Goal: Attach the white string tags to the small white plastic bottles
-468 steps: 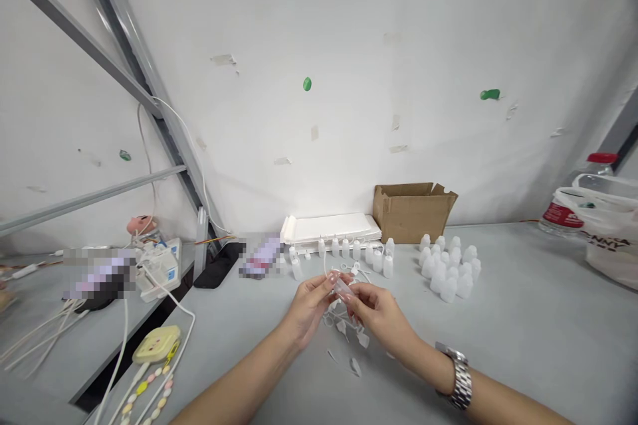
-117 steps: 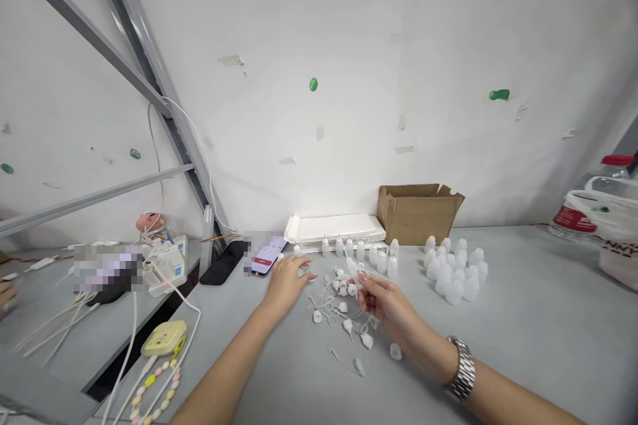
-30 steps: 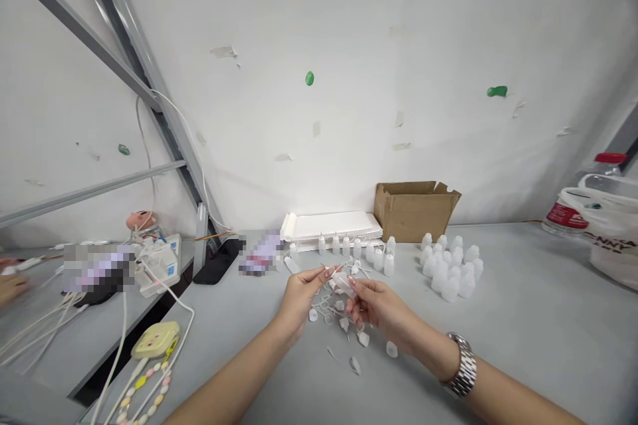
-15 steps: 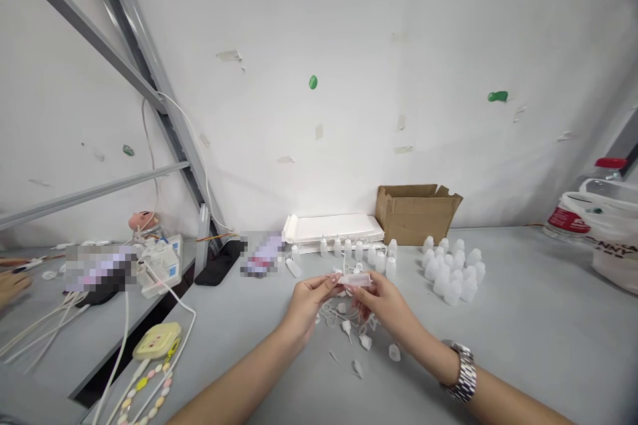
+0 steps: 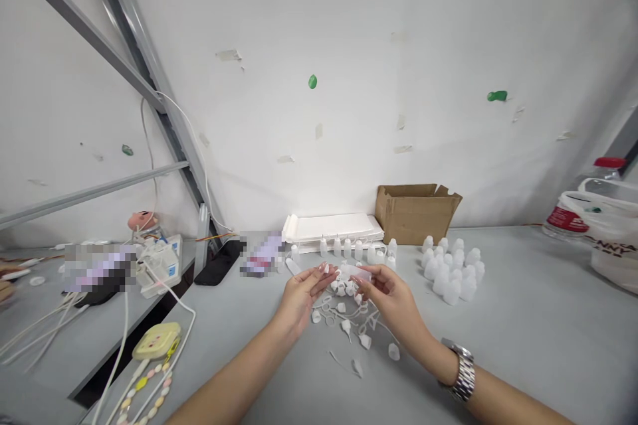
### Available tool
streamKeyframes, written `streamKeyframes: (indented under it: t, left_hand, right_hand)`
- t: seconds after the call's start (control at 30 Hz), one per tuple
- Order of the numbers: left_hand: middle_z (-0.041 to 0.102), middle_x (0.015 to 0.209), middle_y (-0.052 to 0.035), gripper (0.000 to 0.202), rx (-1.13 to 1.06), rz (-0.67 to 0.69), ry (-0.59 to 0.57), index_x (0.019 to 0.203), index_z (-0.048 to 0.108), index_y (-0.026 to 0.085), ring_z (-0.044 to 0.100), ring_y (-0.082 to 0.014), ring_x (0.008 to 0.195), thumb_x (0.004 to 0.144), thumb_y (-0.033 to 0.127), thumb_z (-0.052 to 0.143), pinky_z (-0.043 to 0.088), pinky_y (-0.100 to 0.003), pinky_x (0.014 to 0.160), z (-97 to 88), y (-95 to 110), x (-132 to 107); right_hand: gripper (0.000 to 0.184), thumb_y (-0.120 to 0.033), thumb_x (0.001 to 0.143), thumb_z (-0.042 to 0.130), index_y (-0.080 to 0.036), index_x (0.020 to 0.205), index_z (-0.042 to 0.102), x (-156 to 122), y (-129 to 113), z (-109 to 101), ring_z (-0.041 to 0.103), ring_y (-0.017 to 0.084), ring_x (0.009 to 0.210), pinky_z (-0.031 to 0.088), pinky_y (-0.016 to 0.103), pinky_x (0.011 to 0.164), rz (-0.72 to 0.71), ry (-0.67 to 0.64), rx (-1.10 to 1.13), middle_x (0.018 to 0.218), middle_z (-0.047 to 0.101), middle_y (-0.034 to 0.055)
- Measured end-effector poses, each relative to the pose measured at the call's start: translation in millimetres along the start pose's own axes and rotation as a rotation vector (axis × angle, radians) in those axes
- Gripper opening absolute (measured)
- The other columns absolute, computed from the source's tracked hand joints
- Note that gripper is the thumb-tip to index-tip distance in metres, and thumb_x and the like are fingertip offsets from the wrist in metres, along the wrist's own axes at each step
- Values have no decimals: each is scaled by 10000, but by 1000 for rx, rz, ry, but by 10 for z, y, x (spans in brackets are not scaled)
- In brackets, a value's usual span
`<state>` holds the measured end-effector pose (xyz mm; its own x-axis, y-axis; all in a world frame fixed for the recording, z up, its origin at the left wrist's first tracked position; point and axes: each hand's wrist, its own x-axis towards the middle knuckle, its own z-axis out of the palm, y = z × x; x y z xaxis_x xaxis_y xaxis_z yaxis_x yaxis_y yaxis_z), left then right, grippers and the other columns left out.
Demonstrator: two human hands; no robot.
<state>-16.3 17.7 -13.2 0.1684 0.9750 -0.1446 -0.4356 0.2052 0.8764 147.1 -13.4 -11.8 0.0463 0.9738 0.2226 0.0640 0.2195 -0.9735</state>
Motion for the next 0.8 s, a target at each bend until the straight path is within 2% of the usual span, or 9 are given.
streamKeyframes:
  t: [0.1, 0.3, 0.43, 0.53, 0.6, 0.67, 0.7, 0.8]
  left_hand:
    - [714, 880, -99, 242, 12, -20, -49, 779, 705, 130, 630, -231, 924, 635, 323, 726, 383, -343, 947, 15, 10, -30]
    - [716, 861, -97, 277, 23, -16, -100, 799, 709, 129, 632, -216, 898, 606, 324, 742, 377, -329, 930, 56, -2, -97]
    - [718, 811, -87, 239, 42, -35, -119, 761, 716, 142, 639, -193, 830, 621, 336, 728, 388, -316, 902, 77, 10, -123]
    - [717, 806, -91, 241, 78, 5, -135, 748, 722, 137, 633, -199, 831, 628, 346, 721, 390, -314, 896, 99, 20, -139]
    - [718, 802, -94, 258, 108, 35, -135, 767, 726, 133, 627, -213, 850, 629, 351, 716, 390, -326, 898, 109, 18, -145]
    - [718, 814, -98, 280, 130, 66, -126, 797, 726, 130, 618, -228, 880, 630, 354, 713, 387, -341, 907, 112, 8, -145]
    - [718, 832, -101, 287, 141, 83, -121, 812, 724, 130, 612, -235, 903, 634, 355, 709, 384, -347, 914, 111, 3, -144]
    - [710, 902, -101, 288, 206, 140, -92, 846, 719, 139, 587, -254, 980, 658, 355, 689, 380, -357, 929, 111, 4, -144]
  right_hand:
    - [388, -492, 715, 613, -163, 907, 542, -8, 1, 7, 545, 171, 623, 427, 287, 580, 5, -20, 33, 672, 566, 11]
    - [310, -466, 753, 583, -182, 876, 553, -68, 27, 45, 560, 169, 644, 438, 278, 597, -91, -19, -89, 727, 591, 21]
    - [245, -407, 804, 540, -191, 916, 566, -113, 58, 40, 556, 173, 678, 454, 287, 625, -230, -14, -220, 797, 617, 48]
    - [227, -371, 839, 497, -193, 960, 570, -141, 88, 17, 557, 178, 687, 457, 304, 657, -371, -17, -345, 819, 629, 65]
    - [248, -385, 842, 486, -191, 969, 572, -153, 92, 7, 558, 182, 671, 453, 311, 660, -417, -9, -389, 798, 632, 70]
    - [274, -426, 830, 493, -190, 943, 577, -152, 77, 12, 553, 171, 619, 449, 299, 625, -350, -21, -363, 733, 623, 53]
    - [293, -458, 818, 499, -190, 905, 576, -144, 64, 20, 545, 160, 573, 446, 285, 583, -268, -38, -309, 688, 611, 38]
    - [420, -602, 736, 513, -183, 747, 529, -92, 17, 55, 489, 120, 412, 389, 237, 417, 92, -179, -19, 544, 556, -11]
